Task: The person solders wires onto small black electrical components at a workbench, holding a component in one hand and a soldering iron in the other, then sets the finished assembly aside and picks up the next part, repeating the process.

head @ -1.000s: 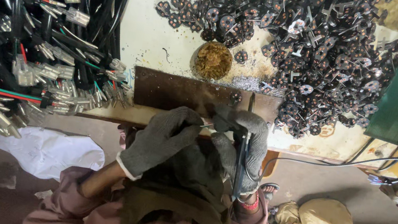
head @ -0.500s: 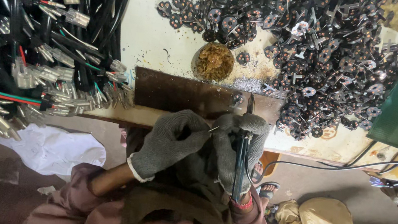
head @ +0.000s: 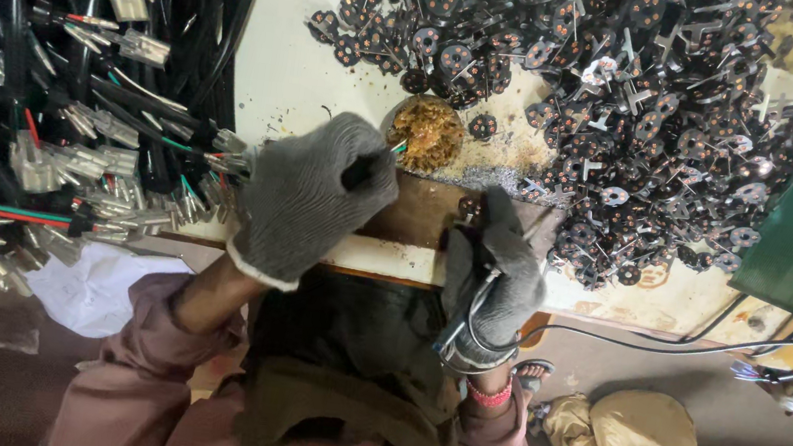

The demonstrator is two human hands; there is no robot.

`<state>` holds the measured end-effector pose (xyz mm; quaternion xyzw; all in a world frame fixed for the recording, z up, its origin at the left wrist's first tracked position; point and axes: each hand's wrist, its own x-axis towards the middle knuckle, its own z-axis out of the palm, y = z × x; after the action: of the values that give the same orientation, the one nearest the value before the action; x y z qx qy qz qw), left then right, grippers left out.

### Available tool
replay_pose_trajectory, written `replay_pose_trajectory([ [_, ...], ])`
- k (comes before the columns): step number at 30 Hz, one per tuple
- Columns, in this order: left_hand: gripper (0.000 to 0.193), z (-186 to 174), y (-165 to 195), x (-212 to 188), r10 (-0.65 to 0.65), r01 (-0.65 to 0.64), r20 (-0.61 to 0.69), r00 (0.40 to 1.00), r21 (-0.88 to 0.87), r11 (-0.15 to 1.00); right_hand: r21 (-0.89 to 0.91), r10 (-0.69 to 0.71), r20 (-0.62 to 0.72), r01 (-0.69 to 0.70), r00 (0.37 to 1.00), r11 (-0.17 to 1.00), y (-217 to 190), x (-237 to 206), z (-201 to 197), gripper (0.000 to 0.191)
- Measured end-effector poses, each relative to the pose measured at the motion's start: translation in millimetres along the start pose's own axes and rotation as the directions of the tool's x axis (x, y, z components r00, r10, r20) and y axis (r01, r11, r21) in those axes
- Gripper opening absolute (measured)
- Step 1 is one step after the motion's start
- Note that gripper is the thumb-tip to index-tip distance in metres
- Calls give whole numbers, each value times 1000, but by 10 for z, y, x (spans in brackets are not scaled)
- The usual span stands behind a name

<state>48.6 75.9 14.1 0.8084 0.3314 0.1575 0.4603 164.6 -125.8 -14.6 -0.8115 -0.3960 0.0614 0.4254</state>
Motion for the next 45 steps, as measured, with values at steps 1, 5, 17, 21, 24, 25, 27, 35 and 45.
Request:
replay_pose_trajectory([
  [1, 19, -1, 3, 50, 17, -17, 29, 999, 16, 1000, -19, -33, 30, 33, 999, 999, 0, 9, 10, 39],
  [5, 16, 1, 57, 33, -83, 83, 6, 997, 13, 996, -46, 26, -53, -29, 998, 999, 34, -46, 30, 40],
  [17, 13, 193, -174, -313, 80, -71, 198, 977, -52, 996, 78, -1, 166, -12, 986, 997, -216, 106, 56, 39],
  [21, 11, 246, -175, -349, 87, -96, 230, 969, 29, 995, 101, 180, 217, -205, 959, 973, -116, -9, -91, 41],
  [24, 13, 277, -168, -353, 83, -107, 246, 966, 84, 991, 17, 138, 207, -145, 969, 989, 96, -262, -174, 34],
  [25, 12, 290, -167, -353, 94, -122, 241, 966, 101, 987, -10, 85, 190, -85, 978, 996, 170, -350, -185, 32],
  [27, 11, 318, -168, -355, 98, -132, 249, 963, 123, 984, -98, 1, 216, 20, 976, 995, 292, -500, -197, 21],
  [35, 12, 337, -179, -362, 110, -133, 237, 965, 82, 988, -101, -18, 285, 49, 958, 994, 217, -470, -232, 27],
  [45, 13, 380, -113, -369, 144, -205, 291, 946, 189, 960, 185, -184, 170, 152, 968, 971, 95, -173, -73, 29],
])
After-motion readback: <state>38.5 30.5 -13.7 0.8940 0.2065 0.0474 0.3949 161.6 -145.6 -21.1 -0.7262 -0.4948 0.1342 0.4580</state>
